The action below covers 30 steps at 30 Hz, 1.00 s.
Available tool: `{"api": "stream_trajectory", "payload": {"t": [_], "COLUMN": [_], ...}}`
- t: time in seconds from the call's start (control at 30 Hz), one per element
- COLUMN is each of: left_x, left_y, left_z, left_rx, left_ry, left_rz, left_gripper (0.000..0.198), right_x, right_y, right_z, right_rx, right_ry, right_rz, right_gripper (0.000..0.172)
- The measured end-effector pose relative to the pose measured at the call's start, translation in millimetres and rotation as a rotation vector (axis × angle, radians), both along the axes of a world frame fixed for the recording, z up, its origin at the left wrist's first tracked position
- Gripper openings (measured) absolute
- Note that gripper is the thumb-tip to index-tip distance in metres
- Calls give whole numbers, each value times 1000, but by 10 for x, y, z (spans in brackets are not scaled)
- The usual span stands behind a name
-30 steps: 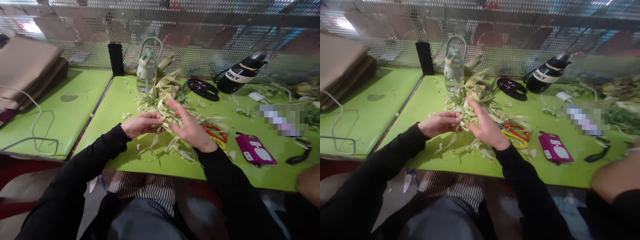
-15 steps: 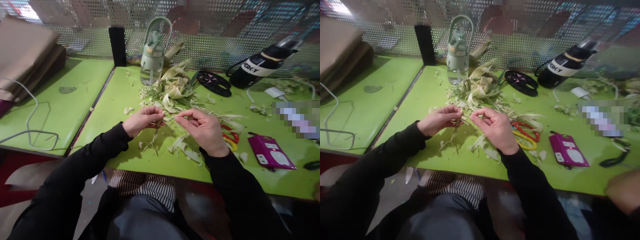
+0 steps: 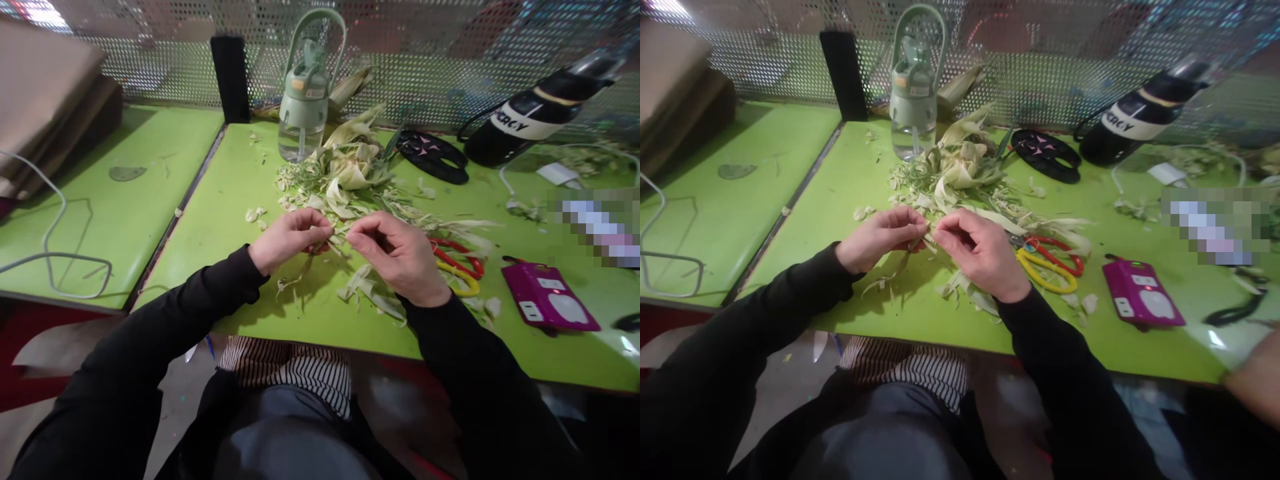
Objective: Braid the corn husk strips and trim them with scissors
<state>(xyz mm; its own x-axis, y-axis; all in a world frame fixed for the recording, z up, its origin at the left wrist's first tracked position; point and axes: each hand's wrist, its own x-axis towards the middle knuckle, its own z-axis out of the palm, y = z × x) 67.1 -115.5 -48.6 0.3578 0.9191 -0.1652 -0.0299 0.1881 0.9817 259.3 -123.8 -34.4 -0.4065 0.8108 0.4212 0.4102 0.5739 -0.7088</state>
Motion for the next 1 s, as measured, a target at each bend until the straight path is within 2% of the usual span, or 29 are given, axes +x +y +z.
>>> {"api": "stream_trajectory", "payload": {"t": [0.17,0.23,0.37,0.43,0.57,0.7,0.77,0.9,1.0], "left_x": [4,-9,-22,-21,-28,-25,-20,-30,-56], "left_y": [-23,-28,-41,-55,-87,-114,-122,-122,-114], "left_z": [-46,-46,-17,9,55,70,76,96,111], "left_rx": [337,411,294,211,130,153,177,198,164], "left_ry": [216,288,193,72,-136,-291,-300,-254,-269], "left_rz": [100,79,-259,-350,-291,-215,-211,-288,-260], "left_gripper": [5,4,5,7,14,33,41,15,14], "right_x": [5,3,-12,-18,-22,-39,-54,-67,-53], "right_y": [-18,-11,30,48,63,63,57,41,29], "right_z": [5,4,-34,-62,-103,-125,-124,-95,-62], "right_rx": [-45,-26,-25,-67,-155,-223,-241,-263,-284], "right_ry": [20,-1,-7,30,138,183,204,215,190], "right_rz": [-50,-42,16,13,-38,-34,-15,41,37], "right_gripper": [14,16,19,19,22,25,28,34,36]}}
